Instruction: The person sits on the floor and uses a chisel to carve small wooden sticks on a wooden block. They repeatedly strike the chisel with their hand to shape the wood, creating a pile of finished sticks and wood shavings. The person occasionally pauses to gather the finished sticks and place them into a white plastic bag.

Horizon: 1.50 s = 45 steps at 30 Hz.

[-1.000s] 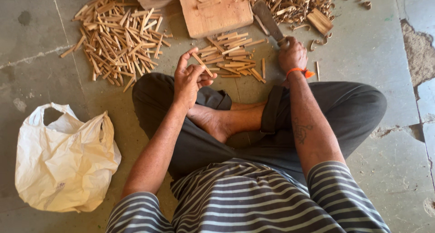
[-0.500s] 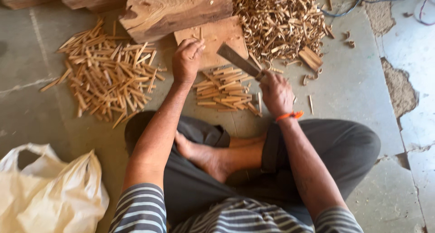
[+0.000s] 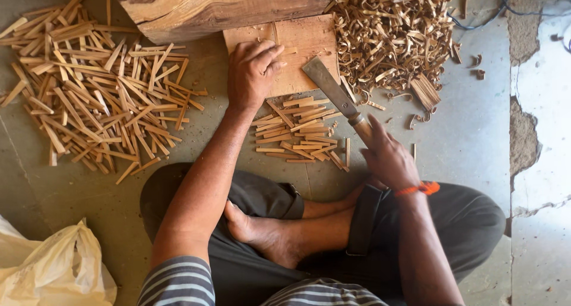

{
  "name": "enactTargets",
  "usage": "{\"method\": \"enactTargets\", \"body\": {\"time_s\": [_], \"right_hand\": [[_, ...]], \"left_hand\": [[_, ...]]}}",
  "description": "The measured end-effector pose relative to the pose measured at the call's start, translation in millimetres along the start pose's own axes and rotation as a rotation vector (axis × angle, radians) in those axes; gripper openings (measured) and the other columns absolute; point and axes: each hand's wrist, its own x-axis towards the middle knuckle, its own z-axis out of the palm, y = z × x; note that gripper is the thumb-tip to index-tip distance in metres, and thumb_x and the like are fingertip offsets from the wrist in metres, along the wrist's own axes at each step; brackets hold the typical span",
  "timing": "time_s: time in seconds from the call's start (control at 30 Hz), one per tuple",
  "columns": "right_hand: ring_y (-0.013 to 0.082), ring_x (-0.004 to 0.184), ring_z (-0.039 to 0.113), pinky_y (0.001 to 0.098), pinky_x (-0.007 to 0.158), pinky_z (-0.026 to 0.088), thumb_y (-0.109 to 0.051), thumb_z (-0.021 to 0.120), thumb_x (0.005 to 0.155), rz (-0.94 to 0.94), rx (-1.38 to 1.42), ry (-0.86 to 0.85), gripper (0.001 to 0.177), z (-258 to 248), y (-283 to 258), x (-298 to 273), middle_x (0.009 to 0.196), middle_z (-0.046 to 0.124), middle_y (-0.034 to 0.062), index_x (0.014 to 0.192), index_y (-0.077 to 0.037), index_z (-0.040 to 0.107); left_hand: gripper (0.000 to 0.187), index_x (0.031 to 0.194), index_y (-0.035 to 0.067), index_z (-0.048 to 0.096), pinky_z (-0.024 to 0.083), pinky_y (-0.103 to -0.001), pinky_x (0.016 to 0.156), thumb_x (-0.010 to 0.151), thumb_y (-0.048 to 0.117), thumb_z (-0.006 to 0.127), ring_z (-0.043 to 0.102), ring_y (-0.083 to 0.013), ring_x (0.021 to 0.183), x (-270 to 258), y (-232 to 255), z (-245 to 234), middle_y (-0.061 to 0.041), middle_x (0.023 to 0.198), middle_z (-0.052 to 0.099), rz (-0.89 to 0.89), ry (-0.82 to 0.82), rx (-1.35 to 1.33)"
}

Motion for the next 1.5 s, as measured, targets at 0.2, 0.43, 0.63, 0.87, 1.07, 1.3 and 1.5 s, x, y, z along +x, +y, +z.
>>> {"method": "enactTargets", "body": {"time_s": [0.2,0.43,0.63,0.87,1.07,1.3,1.5], "right_hand": [[0.0252,0.079,0.064,0.0386,0.068,0.053,-0.019,0.071,0.088,0.203,0.365,-0.13,0.069,-17,-5,-28,0.095,0.069,0.0125,0.153,-0.019,0.048],[0.0072,0.063,0.052,0.0216,0.062,0.045,-0.018,0.066,0.095,0.245,0.945,-0.097,0.063,19,-17,-55,0.081,0.061,0.0022,0.155,-0.012,0.048],[0.0048,0.062,0.053,0.0199,0.065,0.047,-0.027,0.069,0.095,0.25,0.746,-0.052,0.061,24,-19,-47,0.075,0.063,-0.001,0.152,-0.015,0.051],[0.0033,0.058,0.052,0.0203,0.06,0.045,-0.029,0.069,0.093,0.278,0.8,-0.072,0.063,24,-18,-44,0.074,0.063,-0.0046,0.152,-0.017,0.05],[0.004,0.053,0.05,0.0205,0.059,0.043,-0.031,0.069,0.093,0.288,0.782,-0.09,0.063,22,-17,-44,0.066,0.06,-0.004,0.152,-0.018,0.051],[0.0046,0.052,0.052,0.0183,0.067,0.042,-0.031,0.068,0.095,0.234,0.736,-0.085,0.063,24,-18,-42,0.067,0.063,-0.002,0.154,-0.016,0.049],[0.0045,0.055,0.054,0.0214,0.049,0.046,-0.027,0.064,0.095,0.173,0.881,-0.019,0.061,21,-21,-47,0.081,0.072,-0.0008,0.152,-0.009,0.05]], "left_hand": [[0.043,0.118,0.012,0.077,0.048,-0.038,0.1,0.08,0.026,0.091,0.06,-0.0223,0.112,0,-9,13,-0.006,0.128,0.068,0.126,0.004,0.117],[0.034,0.114,0.009,0.076,0.056,-0.034,0.101,0.085,0.02,0.091,0.064,-0.022,0.115,4,-10,23,-0.006,0.128,0.068,0.11,-0.055,-0.006],[0.04,0.11,0.007,0.076,0.056,-0.036,0.098,0.078,0.024,0.093,0.065,-0.0256,0.112,6,-2,0,-0.011,0.122,0.07,0.014,-0.082,-0.04],[0.038,0.117,0.01,0.075,0.056,-0.032,0.1,0.085,0.023,0.089,0.065,-0.023,0.117,6,-5,-1,-0.01,0.135,0.066,0.022,-0.136,-0.043],[0.043,0.12,0.013,0.076,0.051,-0.037,0.091,0.081,0.027,0.09,0.058,-0.0221,0.099,10,-3,3,-0.005,0.11,0.064,0.073,-0.19,0.163],[0.03,0.112,0.023,0.08,0.05,-0.038,0.094,0.085,0.031,0.091,0.058,-0.0189,0.099,3,-13,14,0.0,0.109,0.063,-0.002,-0.187,0.062],[0.039,0.122,0.024,0.079,0.05,-0.037,0.095,0.084,0.03,0.09,0.057,-0.019,0.101,1,-11,12,-0.001,0.12,0.061,0.109,-0.084,0.079]]}}
